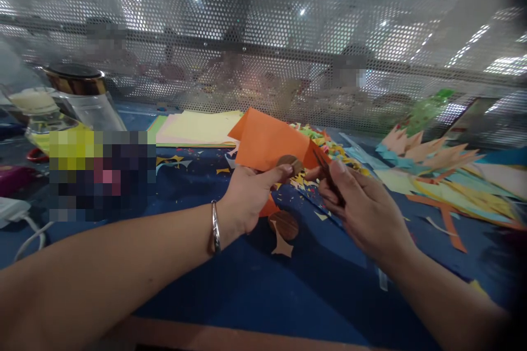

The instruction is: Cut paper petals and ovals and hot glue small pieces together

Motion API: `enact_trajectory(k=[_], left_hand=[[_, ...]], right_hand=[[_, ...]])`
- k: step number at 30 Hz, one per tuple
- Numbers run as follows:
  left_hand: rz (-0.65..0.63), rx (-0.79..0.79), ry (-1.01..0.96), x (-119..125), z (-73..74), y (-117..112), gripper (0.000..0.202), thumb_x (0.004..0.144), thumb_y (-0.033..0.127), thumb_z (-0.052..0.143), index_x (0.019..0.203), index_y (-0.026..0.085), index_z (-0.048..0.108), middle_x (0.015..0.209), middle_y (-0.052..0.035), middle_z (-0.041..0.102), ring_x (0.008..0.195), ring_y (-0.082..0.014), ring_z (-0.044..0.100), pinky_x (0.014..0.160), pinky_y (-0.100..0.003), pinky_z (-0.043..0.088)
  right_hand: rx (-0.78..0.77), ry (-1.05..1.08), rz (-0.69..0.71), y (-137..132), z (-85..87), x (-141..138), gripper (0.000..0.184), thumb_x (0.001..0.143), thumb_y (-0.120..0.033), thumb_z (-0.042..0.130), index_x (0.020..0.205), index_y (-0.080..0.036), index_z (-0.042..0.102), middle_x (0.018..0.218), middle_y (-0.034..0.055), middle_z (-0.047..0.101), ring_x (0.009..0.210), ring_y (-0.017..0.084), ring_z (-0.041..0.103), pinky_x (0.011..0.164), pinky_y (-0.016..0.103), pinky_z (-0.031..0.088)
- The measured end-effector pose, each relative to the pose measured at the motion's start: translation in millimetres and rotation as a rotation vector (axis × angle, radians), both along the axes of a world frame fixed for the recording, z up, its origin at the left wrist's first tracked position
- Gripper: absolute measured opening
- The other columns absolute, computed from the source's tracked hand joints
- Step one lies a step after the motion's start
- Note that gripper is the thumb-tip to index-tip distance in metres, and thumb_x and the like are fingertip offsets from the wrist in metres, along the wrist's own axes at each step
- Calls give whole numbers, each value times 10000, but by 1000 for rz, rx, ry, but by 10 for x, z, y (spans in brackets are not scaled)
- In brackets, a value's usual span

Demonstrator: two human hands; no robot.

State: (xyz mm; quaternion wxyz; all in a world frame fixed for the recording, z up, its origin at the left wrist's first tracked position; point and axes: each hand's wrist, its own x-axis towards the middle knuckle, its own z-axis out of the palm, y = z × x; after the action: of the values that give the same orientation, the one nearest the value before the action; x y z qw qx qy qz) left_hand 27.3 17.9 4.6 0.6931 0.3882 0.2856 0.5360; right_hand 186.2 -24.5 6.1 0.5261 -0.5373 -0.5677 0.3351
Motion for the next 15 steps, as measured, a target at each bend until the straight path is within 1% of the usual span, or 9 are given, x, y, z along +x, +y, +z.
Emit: enact_trajectory(k=[4,6,10,13,15], left_hand=[[-13,-18,-34,-3,2,-2,162,694,173,801,824,134,714,887,-66,739,763,-137,655,748,-279,496],[-12,-34,-31,-2,-13,0,191,687,197,815,833,123,716,929,-85,744,807,-152,666,782,-292,503],[5,-42,-28,4,-42,0,236,671,240,835,829,109,718,945,-107,741,870,-185,676,836,-324,512],[-1,-24,-67,9,-35,-16,265,646,244,849,839,116,720,956,-104,740,874,-189,676,848,-334,513],[-7,-16,-84,12,-21,-30,283,634,255,860,839,119,719,923,-96,739,847,-187,673,836,-338,512]], right_hand=[[-68,23,30,13,5,-33,497,839,-721,582,755,-232,572,544,-68,294,454,97,256,416,257,199],[-94,31,41,15,3,-45,504,839,-729,573,753,-232,569,541,-70,287,444,93,244,402,249,195],[-117,64,42,-1,0,-67,524,845,-741,550,738,-229,571,530,-68,284,440,92,240,390,244,199],[-134,117,42,-13,-5,-86,557,800,-760,599,710,-211,578,529,-63,307,447,82,257,389,226,201],[-142,165,37,-16,-11,-96,578,756,-770,644,692,-199,579,528,-62,321,447,70,267,387,208,198]])
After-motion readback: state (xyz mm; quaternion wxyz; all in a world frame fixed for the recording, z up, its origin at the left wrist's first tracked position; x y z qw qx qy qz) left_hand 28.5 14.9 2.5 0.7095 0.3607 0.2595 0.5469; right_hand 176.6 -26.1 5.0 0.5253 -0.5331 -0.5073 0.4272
